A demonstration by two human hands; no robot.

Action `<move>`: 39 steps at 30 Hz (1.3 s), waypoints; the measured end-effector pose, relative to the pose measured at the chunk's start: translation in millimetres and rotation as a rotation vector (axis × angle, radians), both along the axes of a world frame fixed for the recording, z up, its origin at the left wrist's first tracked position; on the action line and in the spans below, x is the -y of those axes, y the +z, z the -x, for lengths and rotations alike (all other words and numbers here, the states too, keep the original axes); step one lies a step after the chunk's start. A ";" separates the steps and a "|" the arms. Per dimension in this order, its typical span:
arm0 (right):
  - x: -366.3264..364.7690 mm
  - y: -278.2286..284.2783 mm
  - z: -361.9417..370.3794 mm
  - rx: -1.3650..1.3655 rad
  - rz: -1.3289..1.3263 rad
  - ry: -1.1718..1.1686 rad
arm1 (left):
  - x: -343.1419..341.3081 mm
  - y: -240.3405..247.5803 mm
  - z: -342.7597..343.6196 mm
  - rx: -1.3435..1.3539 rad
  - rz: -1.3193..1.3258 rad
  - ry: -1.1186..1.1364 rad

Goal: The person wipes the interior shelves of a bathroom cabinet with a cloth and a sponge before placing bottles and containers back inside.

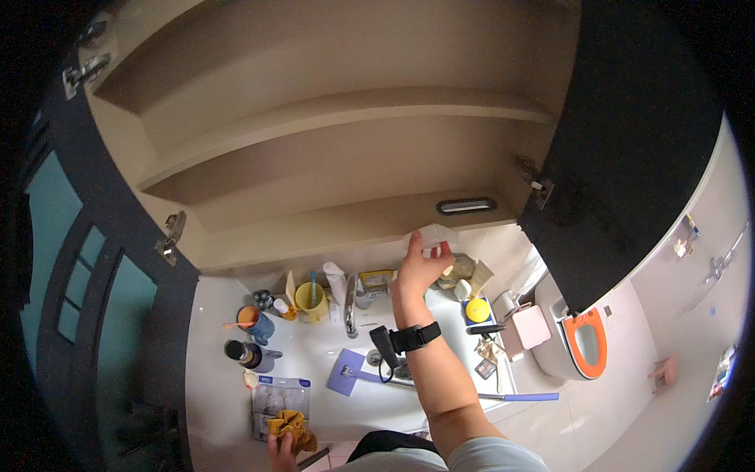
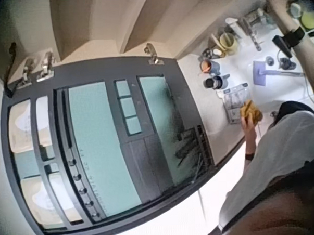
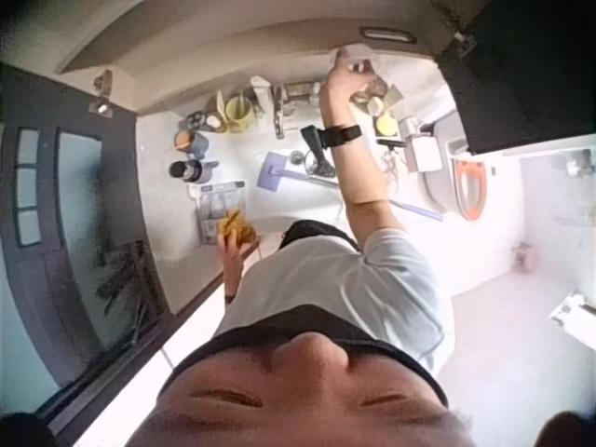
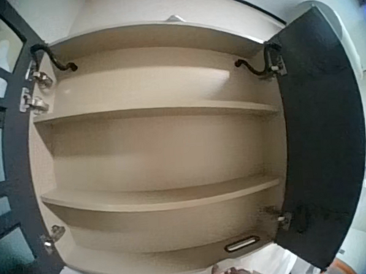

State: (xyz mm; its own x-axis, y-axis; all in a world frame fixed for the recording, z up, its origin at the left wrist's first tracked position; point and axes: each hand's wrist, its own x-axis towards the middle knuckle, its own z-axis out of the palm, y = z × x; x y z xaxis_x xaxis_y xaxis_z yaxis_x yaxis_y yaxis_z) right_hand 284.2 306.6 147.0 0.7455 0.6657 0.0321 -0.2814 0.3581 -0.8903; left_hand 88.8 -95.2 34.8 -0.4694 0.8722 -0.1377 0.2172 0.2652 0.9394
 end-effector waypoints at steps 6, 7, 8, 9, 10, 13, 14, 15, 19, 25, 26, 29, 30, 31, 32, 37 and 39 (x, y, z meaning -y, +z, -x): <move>31.3 2.0 93.5 -0.174 0.019 0.264 | -13.2 -2.1 16.7 0.535 -0.044 0.392; 37.3 8.2 110.5 -0.195 0.028 0.314 | -15.5 -2.7 16.9 0.617 -0.122 0.408; 47.5 12.0 133.4 -0.262 -0.036 0.339 | -11.5 -23.0 28.2 0.624 -0.154 0.395; 50.6 10.0 148.2 -0.259 -0.050 0.340 | -9.5 -42.7 32.8 0.640 -0.181 0.367; 54.2 4.0 167.3 -0.263 -0.056 0.378 | -7.3 -40.2 36.6 0.644 -0.191 0.380; 79.0 1.2 232.5 -0.377 -0.040 0.576 | 9.8 -32.3 47.6 0.673 -0.217 0.407; 83.2 0.3 253.0 -0.404 -0.024 0.656 | 17.6 -30.7 50.2 0.682 -0.282 0.332; 87.1 -0.1 273.8 -0.434 -0.006 0.741 | 26.3 -27.8 53.6 0.684 -0.348 0.258; 107.6 17.1 330.9 -0.501 0.055 0.753 | 46.8 -14.8 63.0 0.760 -0.446 0.279; 97.1 5.8 353.7 -0.407 0.022 0.693 | 78.8 -46.0 72.5 0.580 -0.435 0.415; 101.5 7.7 348.8 -0.441 0.067 0.719 | 80.6 -53.0 73.7 0.575 -0.431 0.425; 101.8 14.8 316.1 -0.524 0.097 0.898 | 78.0 -67.8 76.6 0.718 -0.573 0.354; 96.5 14.9 304.0 -0.571 0.081 0.928 | 74.8 -74.5 76.3 0.710 -0.590 0.346; 91.0 14.1 291.4 -0.618 0.066 0.958 | 73.1 -78.0 74.5 0.704 -0.606 0.339; 83.6 15.1 271.5 -0.634 0.051 0.928 | 49.8 -19.2 63.9 0.675 -0.525 0.351; 51.7 13.0 169.1 -0.737 0.091 1.011 | 38.1 10.2 55.7 0.659 -0.245 0.583; 37.2 14.8 127.8 -0.755 0.177 0.866 | 34.1 -2.2 53.8 0.639 -0.232 0.583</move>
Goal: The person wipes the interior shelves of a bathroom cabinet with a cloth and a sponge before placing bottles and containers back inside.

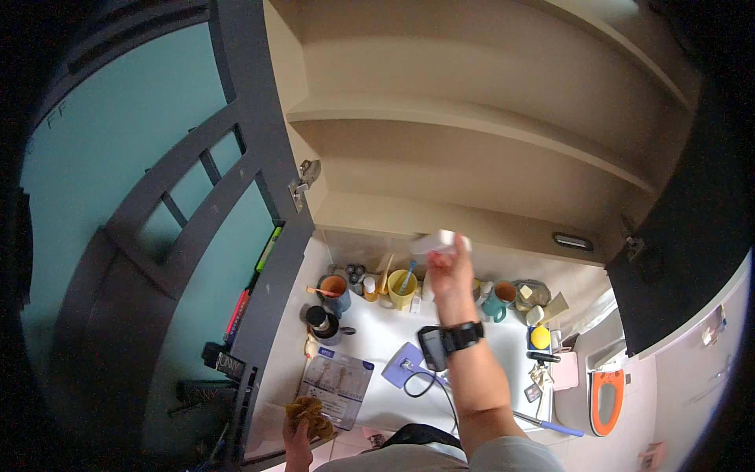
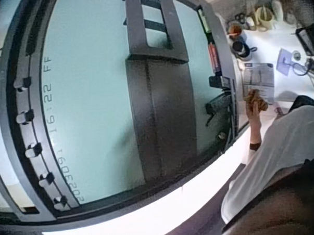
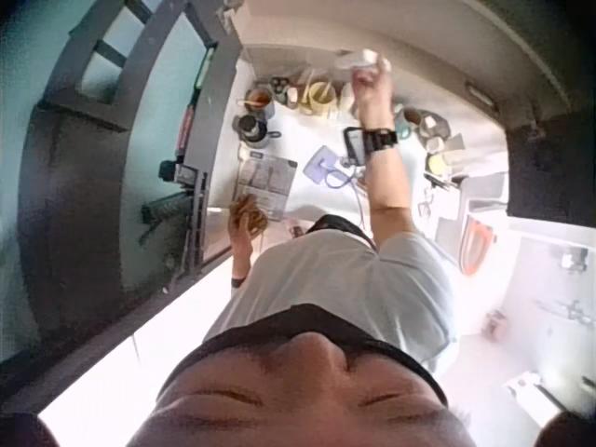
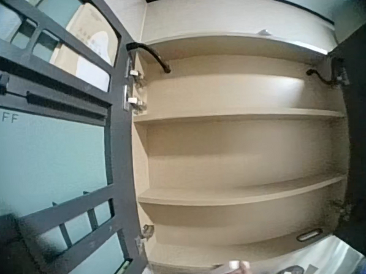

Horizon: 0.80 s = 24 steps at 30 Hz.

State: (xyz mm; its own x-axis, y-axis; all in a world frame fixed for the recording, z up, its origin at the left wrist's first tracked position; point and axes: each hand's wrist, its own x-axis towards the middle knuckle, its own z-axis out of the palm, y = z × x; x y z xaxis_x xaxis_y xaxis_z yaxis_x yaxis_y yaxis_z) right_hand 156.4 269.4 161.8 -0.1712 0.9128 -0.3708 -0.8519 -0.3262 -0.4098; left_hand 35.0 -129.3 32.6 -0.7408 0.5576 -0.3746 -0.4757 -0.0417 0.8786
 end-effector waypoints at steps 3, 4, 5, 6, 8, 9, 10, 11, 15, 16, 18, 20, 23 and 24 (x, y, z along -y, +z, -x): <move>-26.4 -7.9 -68.2 0.000 0.042 -0.130 | -4.9 -7.8 -6.0 -0.061 -0.007 -0.112; -28.0 -4.4 -80.8 0.016 0.086 -0.146 | -5.2 -12.0 -8.2 -0.063 -0.009 -0.116; -30.5 -0.7 -92.5 0.046 0.096 -0.160 | -5.4 -16.8 -10.5 -0.031 -0.018 -0.084; -27.7 3.7 -102.4 0.046 0.096 -0.168 | -6.3 -17.5 -13.2 0.003 -0.025 -0.055; -26.1 7.0 -124.4 0.010 -0.039 -0.144 | -6.1 -15.5 -18.2 -0.016 -0.020 -0.082; -28.4 11.8 -136.0 0.062 0.075 -0.124 | -8.1 -12.9 -20.9 -0.036 -0.021 -0.110; -29.6 7.9 -143.9 0.059 0.076 -0.140 | -10.1 -10.5 -24.5 -0.038 -0.020 -0.126; -32.7 -0.5 -149.4 0.133 -0.029 -0.112 | -12.1 -8.1 -28.4 -0.080 0.002 -0.143; -13.8 -14.3 -153.5 0.227 -0.067 -0.091 | -17.2 -2.5 -40.5 -0.127 0.065 -0.152; -6.1 -16.6 -157.7 0.192 -0.100 -0.028 | -18.6 0.8 -43.4 -0.130 0.072 -0.164; 19.1 -6.8 -162.5 0.194 -0.052 -0.040 | -20.7 9.0 -48.2 -0.160 0.025 -0.192; 38.2 -5.5 -175.1 0.118 -0.145 0.066 | -23.6 6.7 -51.8 -0.220 0.069 -0.209; 51.0 -9.5 -194.4 0.011 -0.206 0.100 | -29.1 1.3 -56.6 -0.210 0.111 -0.247; 52.3 -11.7 -199.5 -0.032 -0.233 0.105 | -31.4 0.9 -57.7 -0.140 0.111 -0.264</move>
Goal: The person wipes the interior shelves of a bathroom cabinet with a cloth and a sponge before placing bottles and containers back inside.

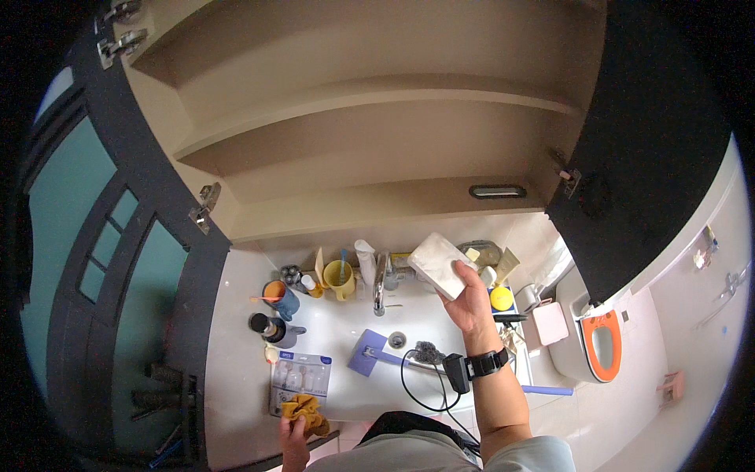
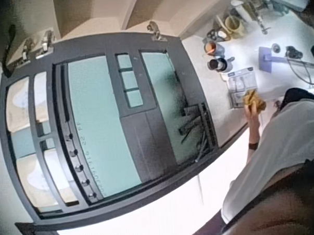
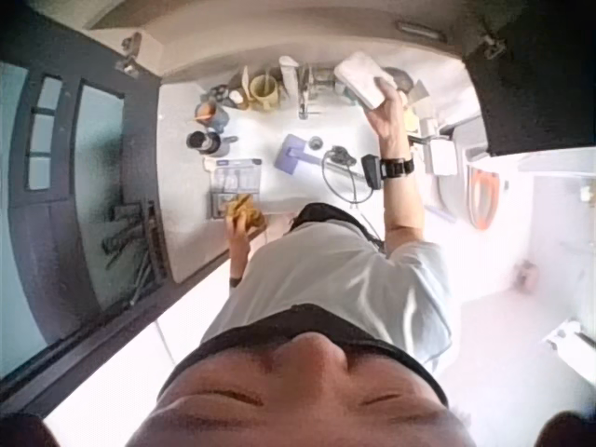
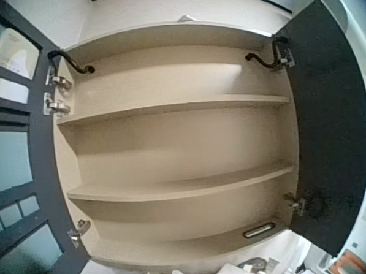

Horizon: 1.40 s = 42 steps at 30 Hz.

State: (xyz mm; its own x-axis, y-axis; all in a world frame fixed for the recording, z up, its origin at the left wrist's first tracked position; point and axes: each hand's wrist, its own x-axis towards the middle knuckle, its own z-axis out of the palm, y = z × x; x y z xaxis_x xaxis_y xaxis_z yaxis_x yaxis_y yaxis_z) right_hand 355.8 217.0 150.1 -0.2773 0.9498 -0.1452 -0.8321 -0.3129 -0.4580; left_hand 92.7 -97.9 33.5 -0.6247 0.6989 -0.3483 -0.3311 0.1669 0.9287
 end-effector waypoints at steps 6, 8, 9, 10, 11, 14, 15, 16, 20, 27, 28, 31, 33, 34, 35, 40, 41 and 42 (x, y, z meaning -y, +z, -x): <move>4.1 -14.7 3.0 0.016 -0.021 0.074 | -5.0 5.4 -8.9 0.032 -0.064 0.007; 7.3 -14.6 23.1 0.040 -0.006 0.190 | -0.5 -0.2 -6.8 0.014 -0.043 0.004; 8.8 -15.1 38.2 0.095 -0.013 0.238 | 1.3 -3.3 -4.8 0.003 -0.023 -0.023; 11.7 -13.0 57.4 0.170 -0.013 0.279 | 3.6 -5.6 -2.7 -0.002 -0.023 0.002; 11.9 -13.8 79.7 0.207 0.016 0.358 | 6.3 -7.7 -0.4 0.003 -0.025 0.002; 8.4 -26.6 150.5 0.311 0.019 0.525 | 14.1 -2.9 3.3 0.015 -0.052 0.008; 10.6 -27.8 180.4 0.295 0.050 0.502 | 20.0 -0.8 5.6 0.035 -0.054 0.053; 10.0 -33.8 209.7 0.281 0.080 0.477 | 25.0 2.1 7.2 0.056 -0.058 0.094; -1.4 -52.7 302.7 0.102 -0.039 0.425 | 37.1 39.4 7.1 0.054 -0.285 0.036; -19.7 -32.0 383.1 -0.128 -0.273 0.412 | 73.9 24.9 31.8 0.113 -0.272 0.162; -22.9 -33.8 385.8 -0.207 -0.282 0.425 | 72.3 31.1 35.3 0.130 -0.281 0.124; -28.5 -41.5 393.2 -0.377 -0.266 0.453 | 64.4 31.3 43.4 0.095 -0.308 0.128; -31.7 -40.2 395.6 -0.477 -0.254 0.476 | 68.4 14.9 53.9 0.099 -0.305 0.131; -40.6 -42.6 397.1 -0.477 -0.233 0.535 | 61.7 20.6 54.6 0.110 -0.300 0.121; -48.0 -44.7 401.2 -0.437 -0.204 0.517 | 56.4 30.2 49.2 -0.025 -0.183 0.195; -49.5 -47.8 407.3 -0.329 -0.235 0.592 | 53.9 10.8 68.8 0.038 -0.278 -0.015; -50.7 -50.7 404.6 -0.328 -0.263 0.558 | 50.9 7.2 68.3 0.046 -0.253 -0.030; -50.3 -49.9 396.5 -0.334 -0.268 0.540 | 47.4 2.0 67.5 0.056 -0.232 -0.046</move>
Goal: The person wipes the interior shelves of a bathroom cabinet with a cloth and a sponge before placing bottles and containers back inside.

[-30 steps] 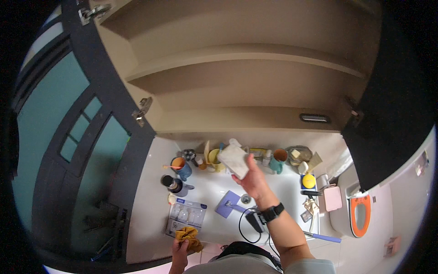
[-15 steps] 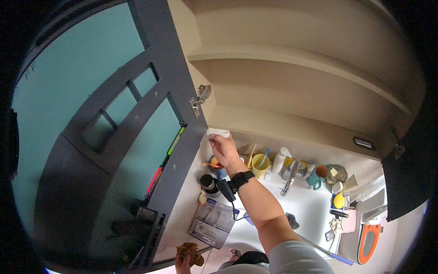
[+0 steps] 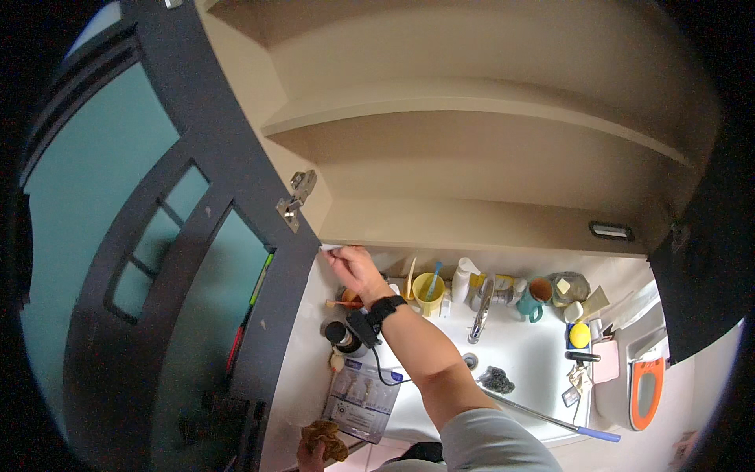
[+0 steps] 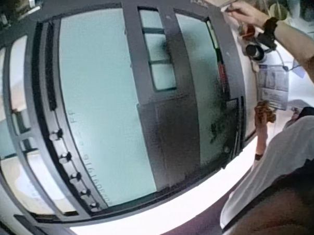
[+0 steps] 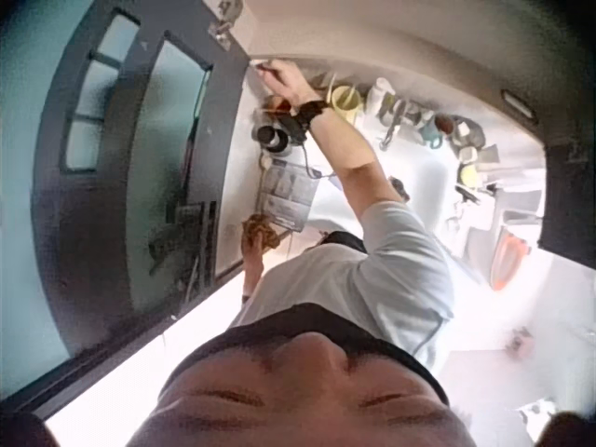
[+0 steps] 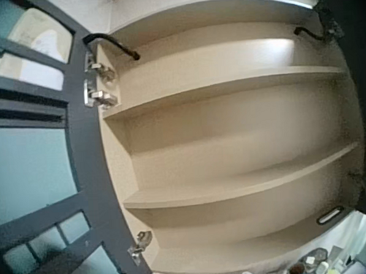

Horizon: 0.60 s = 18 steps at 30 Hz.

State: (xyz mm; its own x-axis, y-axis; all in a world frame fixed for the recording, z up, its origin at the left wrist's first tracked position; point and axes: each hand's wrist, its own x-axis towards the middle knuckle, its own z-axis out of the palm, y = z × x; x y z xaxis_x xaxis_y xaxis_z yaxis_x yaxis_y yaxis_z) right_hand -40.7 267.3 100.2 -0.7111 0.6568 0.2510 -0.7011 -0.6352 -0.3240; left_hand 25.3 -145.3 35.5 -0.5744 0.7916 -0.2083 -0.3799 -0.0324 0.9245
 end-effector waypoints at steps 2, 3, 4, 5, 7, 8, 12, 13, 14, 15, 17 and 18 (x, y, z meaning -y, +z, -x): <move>8.0 3.9 -18.0 -0.067 0.020 0.004 | -1.7 -4.9 -2.9 0.018 0.023 0.046; 5.7 4.7 -33.4 -0.078 0.045 -0.007 | -5.2 -4.8 -4.0 0.060 -0.034 0.000; 4.1 9.0 -46.0 -0.150 0.164 0.004 | -15.3 7.8 -7.8 0.107 -0.090 -0.037; 4.9 11.0 -65.1 -0.201 0.224 -0.026 | -22.4 23.7 -11.8 0.267 -0.020 0.007; -12.0 4.5 -105.8 -0.417 0.226 -0.082 | -27.7 23.8 -6.4 0.196 0.054 -0.020; -7.4 22.1 -127.9 -0.358 0.329 -0.124 | -26.1 22.6 -4.2 0.127 0.134 -0.028; -34.2 10.9 -157.0 -0.286 0.282 -0.270 | -9.4 -41.6 20.6 0.340 -0.192 -0.287; -30.5 10.2 -153.9 -0.248 0.313 -0.304 | -20.8 -0.8 6.9 0.452 0.014 -0.043; -30.9 5.1 -147.0 -0.249 0.307 -0.319 | -26.0 -4.6 4.1 0.454 0.014 -0.059; -27.8 -1.4 -133.1 -0.225 0.290 -0.273 | -20.3 -6.1 0.4 0.296 0.100 -0.001; -23.3 -9.8 -106.0 -0.191 0.269 -0.217 | -8.9 -14.6 -6.7 -0.014 0.271 0.106; -19.5 -14.3 -88.4 -0.185 0.271 -0.194 | -2.7 -18.9 -6.3 -0.017 0.276 0.113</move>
